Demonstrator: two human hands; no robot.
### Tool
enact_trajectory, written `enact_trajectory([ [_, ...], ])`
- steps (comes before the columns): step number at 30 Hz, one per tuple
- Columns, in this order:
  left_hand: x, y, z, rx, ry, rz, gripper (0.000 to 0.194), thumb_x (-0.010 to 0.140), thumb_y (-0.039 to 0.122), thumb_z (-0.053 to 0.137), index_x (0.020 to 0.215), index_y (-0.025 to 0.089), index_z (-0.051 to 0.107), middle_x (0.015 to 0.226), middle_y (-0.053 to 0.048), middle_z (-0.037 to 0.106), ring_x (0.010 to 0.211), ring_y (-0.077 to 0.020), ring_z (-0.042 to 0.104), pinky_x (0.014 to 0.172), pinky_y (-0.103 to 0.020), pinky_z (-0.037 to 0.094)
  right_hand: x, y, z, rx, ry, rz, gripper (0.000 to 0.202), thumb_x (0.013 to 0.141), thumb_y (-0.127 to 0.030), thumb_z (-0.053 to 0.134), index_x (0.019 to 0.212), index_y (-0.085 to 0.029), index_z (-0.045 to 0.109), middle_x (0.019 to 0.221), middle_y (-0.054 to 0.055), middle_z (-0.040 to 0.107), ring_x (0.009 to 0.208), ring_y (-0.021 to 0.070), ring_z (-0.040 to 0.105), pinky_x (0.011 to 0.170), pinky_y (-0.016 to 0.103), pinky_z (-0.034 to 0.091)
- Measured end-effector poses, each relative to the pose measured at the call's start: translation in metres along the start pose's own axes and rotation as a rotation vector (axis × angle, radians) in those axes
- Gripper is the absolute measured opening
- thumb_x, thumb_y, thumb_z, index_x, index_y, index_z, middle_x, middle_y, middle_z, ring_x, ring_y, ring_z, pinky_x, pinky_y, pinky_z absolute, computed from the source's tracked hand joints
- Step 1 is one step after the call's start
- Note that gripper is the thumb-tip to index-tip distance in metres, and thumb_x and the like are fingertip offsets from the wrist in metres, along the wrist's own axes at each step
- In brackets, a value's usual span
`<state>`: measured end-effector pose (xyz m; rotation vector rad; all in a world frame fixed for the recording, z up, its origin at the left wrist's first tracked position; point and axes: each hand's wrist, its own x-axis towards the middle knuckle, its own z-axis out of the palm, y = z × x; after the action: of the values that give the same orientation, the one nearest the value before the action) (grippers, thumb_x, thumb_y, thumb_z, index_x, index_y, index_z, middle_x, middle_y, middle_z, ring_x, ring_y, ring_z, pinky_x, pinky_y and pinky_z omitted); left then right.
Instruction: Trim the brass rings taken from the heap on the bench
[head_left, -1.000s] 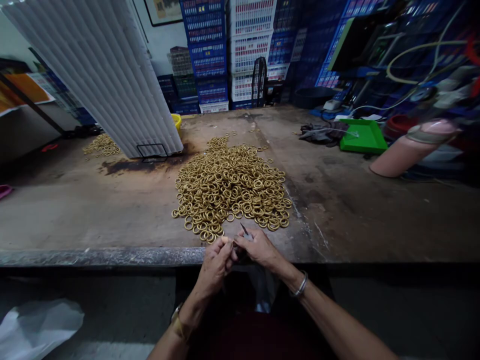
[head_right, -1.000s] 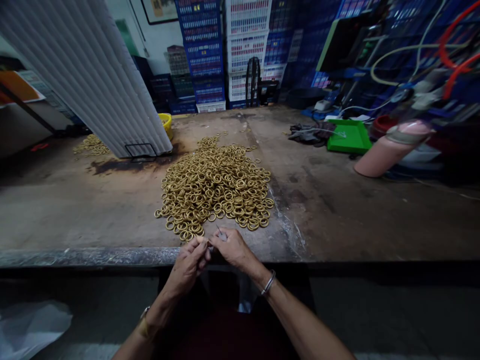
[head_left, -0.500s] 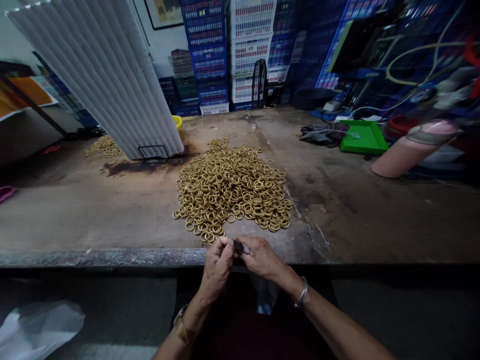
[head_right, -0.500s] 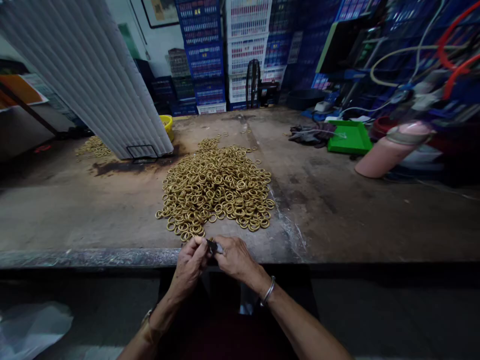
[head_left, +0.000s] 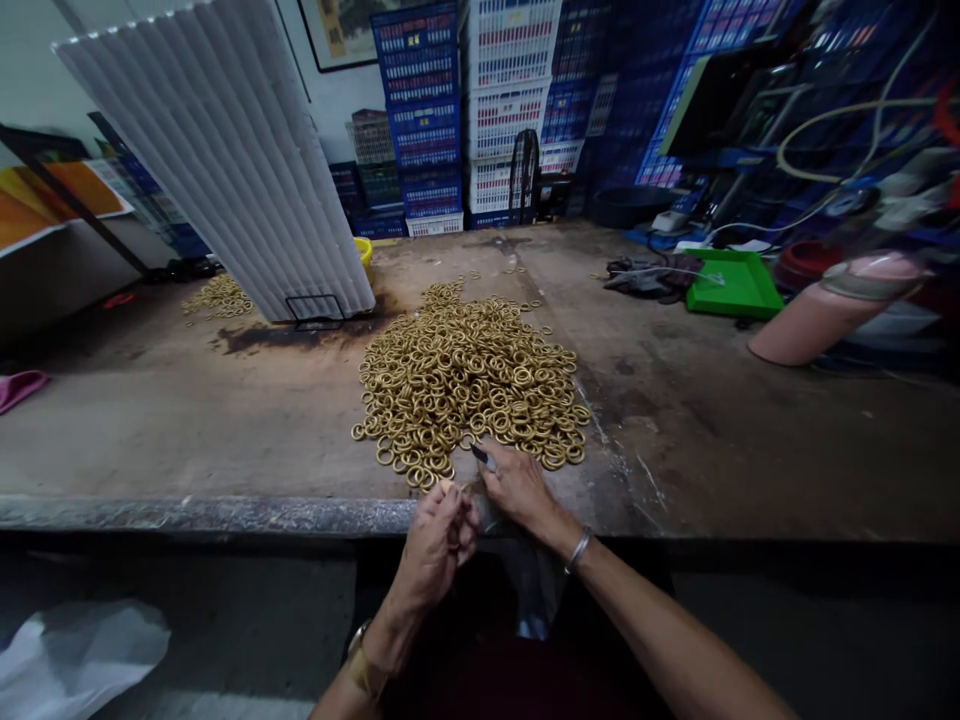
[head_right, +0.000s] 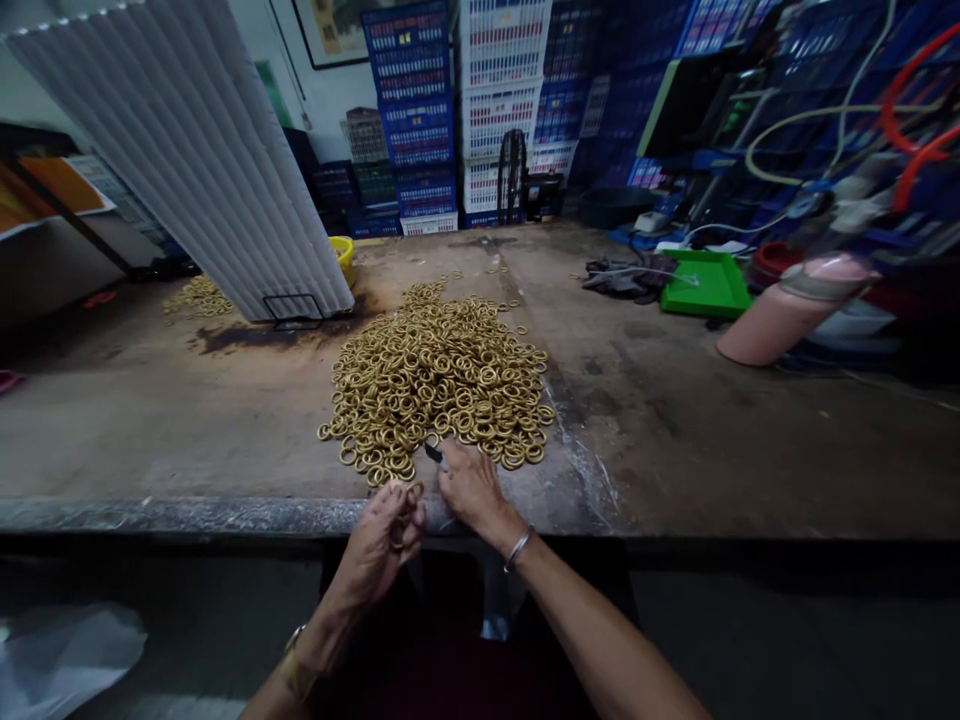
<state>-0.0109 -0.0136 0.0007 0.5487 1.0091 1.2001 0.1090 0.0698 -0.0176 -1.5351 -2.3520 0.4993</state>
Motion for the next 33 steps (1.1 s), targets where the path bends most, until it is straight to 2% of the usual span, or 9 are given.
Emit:
enact_trajectory([
  [3,0.002,-0.001,-0.004,-0.081,0.001,0.000,0.028,0.076,0.042,0.055,0.074,0.017,0.043,0.069,0.000,0.056,0.045,-0.0045,0.039,0.037,-0.015,0.025,0.015,-0.006,0.003,-0.072,0.037,0.048,0.020,0.083,-0.026,0.040,0.096,-0.020,0.054,0.085,0.004,0.064,0.076,0.0165,0.059,0.060,0.024,0.031],
  [7,0.002,-0.003,-0.011,-0.102,0.004,0.032,0.024,0.077,0.038,0.054,0.074,0.016,0.044,0.071,-0.001,0.057,0.045,-0.0052,0.041,0.036,-0.016,0.027,0.029,-0.014,0.006,-0.167,0.007,0.072,0.021,0.082,-0.027,0.042,0.099,-0.020,0.051,0.082,0.006,0.065,0.075,0.0191,0.060,0.059,0.025,0.031],
  [13,0.006,-0.002,-0.019,-0.284,-0.034,-0.037,0.025,0.073,0.031,0.059,0.093,0.017,0.052,0.065,0.001,0.054,0.047,-0.0065,0.044,0.038,-0.016,0.028,0.036,-0.013,0.006,-0.180,-0.016,0.075,0.020,0.079,-0.025,0.044,0.098,-0.019,0.050,0.080,0.006,0.065,0.075,0.0197,0.060,0.059,0.025,0.031],
  [17,0.010,0.001,-0.020,-0.413,-0.020,-0.105,0.019,0.070,0.030,0.064,0.074,0.013,0.055,0.070,-0.002,0.056,0.055,-0.0081,0.050,0.042,-0.017,0.031,0.033,-0.008,0.008,-0.106,0.011,0.068,0.022,0.077,-0.028,0.047,0.098,-0.021,0.048,0.082,0.004,0.064,0.076,0.0182,0.059,0.059,0.024,0.030],
  [20,0.013,0.005,-0.019,-0.413,0.000,-0.092,0.020,0.066,0.028,0.067,0.066,0.013,0.054,0.069,-0.003,0.056,0.058,-0.0091,0.052,0.041,-0.016,0.030,0.030,-0.003,0.010,-0.027,0.062,0.043,0.018,0.076,-0.027,0.047,0.093,-0.021,0.049,0.079,0.003,0.062,0.071,0.0160,0.057,0.058,0.023,0.029],
  [25,0.015,0.008,-0.014,-0.237,0.013,-0.003,0.022,0.065,0.030,0.068,0.076,0.015,0.056,0.068,0.000,0.055,0.056,-0.0091,0.051,0.040,-0.016,0.030,0.026,0.004,0.005,0.340,0.085,0.072,0.004,0.069,-0.021,0.048,0.071,-0.019,0.050,0.061,-0.002,0.053,0.057,0.0102,0.047,0.054,0.020,0.030],
  [27,0.016,0.006,-0.010,-0.077,0.060,0.078,0.024,0.066,0.033,0.066,0.081,0.016,0.057,0.064,0.001,0.054,0.053,-0.0088,0.049,0.039,-0.016,0.031,0.020,0.005,0.000,0.590,0.031,0.135,0.003,0.066,-0.021,0.049,0.066,-0.018,0.047,0.054,-0.005,0.048,0.051,0.0084,0.042,0.049,0.018,0.030],
  [30,0.017,0.001,-0.003,0.180,0.175,0.234,0.024,0.067,0.034,0.064,0.083,0.016,0.061,0.055,0.003,0.050,0.045,-0.0072,0.043,0.040,-0.017,0.031,0.007,0.002,-0.011,0.934,-0.101,0.248,0.009,0.064,-0.025,0.051,0.070,-0.019,0.046,0.048,-0.008,0.044,0.041,0.0060,0.035,0.041,0.017,0.027],
  [33,0.018,-0.001,0.003,0.334,0.195,0.407,0.020,0.066,0.025,0.065,0.084,0.016,0.066,0.064,-0.001,0.059,0.056,-0.0110,0.050,0.054,-0.021,0.040,-0.007,-0.001,-0.022,1.150,-0.194,0.308,0.016,0.063,-0.027,0.054,0.073,-0.019,0.045,0.048,-0.010,0.041,0.038,0.0042,0.030,0.035,0.015,0.022],
])
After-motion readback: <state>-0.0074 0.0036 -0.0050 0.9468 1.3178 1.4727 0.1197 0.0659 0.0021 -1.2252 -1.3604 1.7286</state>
